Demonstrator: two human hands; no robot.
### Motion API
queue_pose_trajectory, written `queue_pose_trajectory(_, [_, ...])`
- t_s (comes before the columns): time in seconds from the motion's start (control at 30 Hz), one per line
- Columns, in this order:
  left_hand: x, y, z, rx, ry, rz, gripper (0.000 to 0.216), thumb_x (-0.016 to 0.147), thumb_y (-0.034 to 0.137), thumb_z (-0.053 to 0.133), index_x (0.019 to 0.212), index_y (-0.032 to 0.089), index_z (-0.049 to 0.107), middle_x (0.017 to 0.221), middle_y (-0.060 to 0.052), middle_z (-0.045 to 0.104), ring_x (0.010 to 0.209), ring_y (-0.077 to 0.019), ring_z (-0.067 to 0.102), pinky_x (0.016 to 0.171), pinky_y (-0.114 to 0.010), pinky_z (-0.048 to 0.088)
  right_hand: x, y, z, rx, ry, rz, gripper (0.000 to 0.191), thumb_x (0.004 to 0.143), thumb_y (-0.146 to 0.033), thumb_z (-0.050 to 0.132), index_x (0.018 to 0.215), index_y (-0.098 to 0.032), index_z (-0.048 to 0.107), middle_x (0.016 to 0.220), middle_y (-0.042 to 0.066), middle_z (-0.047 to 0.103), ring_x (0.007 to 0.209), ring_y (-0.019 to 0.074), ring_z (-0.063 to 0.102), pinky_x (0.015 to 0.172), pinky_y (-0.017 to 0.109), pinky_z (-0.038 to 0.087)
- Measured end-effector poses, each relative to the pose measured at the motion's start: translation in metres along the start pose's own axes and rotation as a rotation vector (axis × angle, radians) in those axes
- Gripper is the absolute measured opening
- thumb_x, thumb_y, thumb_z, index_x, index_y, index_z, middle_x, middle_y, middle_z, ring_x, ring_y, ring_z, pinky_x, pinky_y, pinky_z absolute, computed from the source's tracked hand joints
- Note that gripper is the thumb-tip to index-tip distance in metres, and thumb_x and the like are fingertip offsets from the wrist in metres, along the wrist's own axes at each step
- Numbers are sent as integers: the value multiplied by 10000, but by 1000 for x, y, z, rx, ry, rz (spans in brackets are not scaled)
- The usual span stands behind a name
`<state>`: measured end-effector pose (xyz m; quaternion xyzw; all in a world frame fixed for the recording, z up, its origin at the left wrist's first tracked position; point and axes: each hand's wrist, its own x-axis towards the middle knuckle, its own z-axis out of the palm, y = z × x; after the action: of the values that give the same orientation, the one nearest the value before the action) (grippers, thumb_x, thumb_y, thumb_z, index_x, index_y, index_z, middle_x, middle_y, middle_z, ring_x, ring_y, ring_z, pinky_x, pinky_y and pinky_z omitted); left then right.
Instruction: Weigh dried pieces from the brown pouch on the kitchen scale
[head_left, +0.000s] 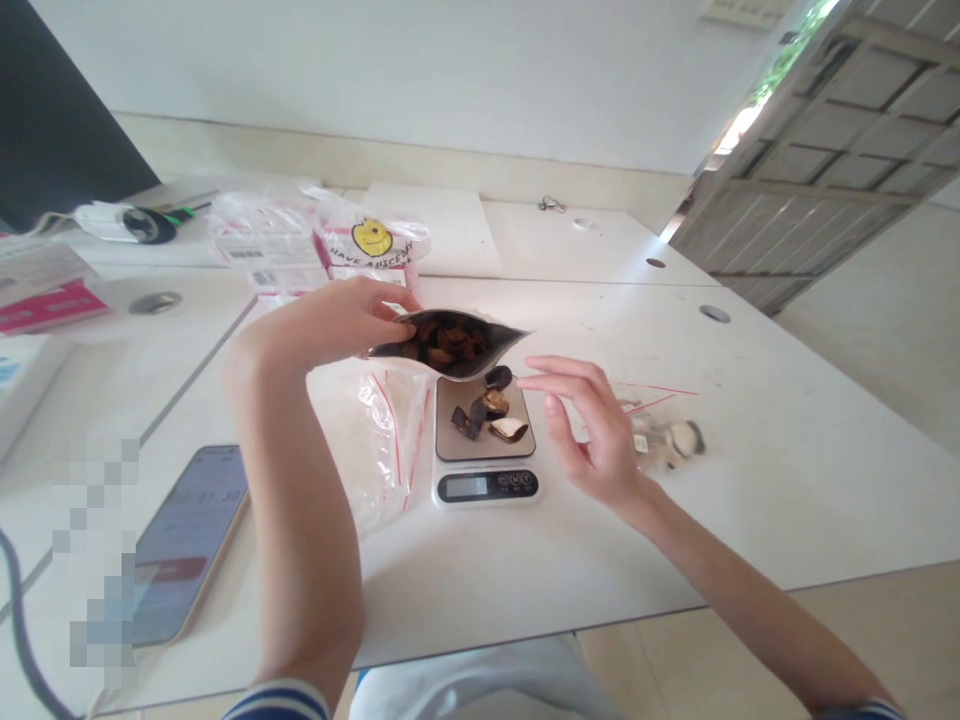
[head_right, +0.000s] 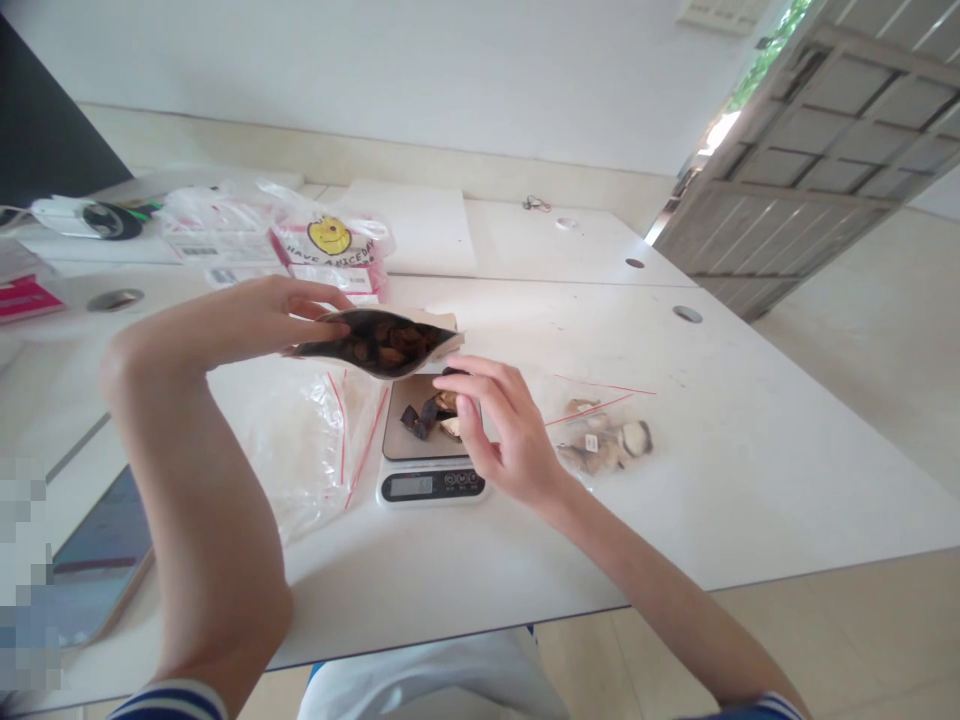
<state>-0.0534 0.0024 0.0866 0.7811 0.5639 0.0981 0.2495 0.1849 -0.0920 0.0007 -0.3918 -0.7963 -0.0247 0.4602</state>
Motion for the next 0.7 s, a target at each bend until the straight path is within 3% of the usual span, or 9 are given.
queue_pose_trajectory(0.13, [-5,8,1,-2,-74,10,352,664,361,531,968,251,672,840,-19,688,722,-175,605,608,-252,464,48,2,12,9,-164,-160,293,957,-158,341,1119,-198,581,1154,76,620,1099,187,568,950,375,470])
queue_pose_trajectory(0.27, [-6,9,2,11,-110,-30,350,646,335,509,957,276,657,831,-1,689,659,-165,594,602,-282,466,86,7,28,-20,-368,-73,289,954,-141,335,1017,-155,617,1000,67,657,937,178,627,827,327,500])
queue_pose_trajectory(0.33, [-6,7,1,-22,-119,-47,375,640,332,511,987,286,647,904,-4,693,716,-179,613,611,-285,474,97,1,27,-28,-402,-24,275,951,-139,351,996,-145,622,969,53,658,897,166,637,792,302,496])
queue_pose_trajectory(0.47, [-7,3,-1,24,-76,-8,364,676,365,501,985,263,662,847,-28,691,726,-196,618,611,-292,468,99,-26,18,-50,-340,-58,271,957,-147,334,1012,-155,600,1011,38,626,898,137,628,788,274,487])
queue_pose_trajectory(0.57, [-7,4,-1,18,-66,-3,368,685,378,508,992,253,668,799,-35,687,715,-205,620,619,-304,468,88,-35,21,-154,-485,-63,234,918,-82,383,958,-136,608,966,66,644,848,160,639,730,272,493])
queue_pose_trajectory(0.63, [-7,6,0,-20,-67,-14,380,673,359,517,1010,258,662,840,-33,692,724,-205,622,629,-301,470,80,-27,32,-241,-602,-5,229,870,-20,421,939,-116,617,923,96,664,792,184,650,672,279,492])
queue_pose_trajectory(0.7, [-8,9,1,-19,-69,-29,377,664,337,515,1003,260,661,854,-27,690,699,-200,616,623,-299,465,75,-12,48,-231,-627,44,206,835,-1,471,887,-123,629,803,79,678,655,172,637,613,276,484])
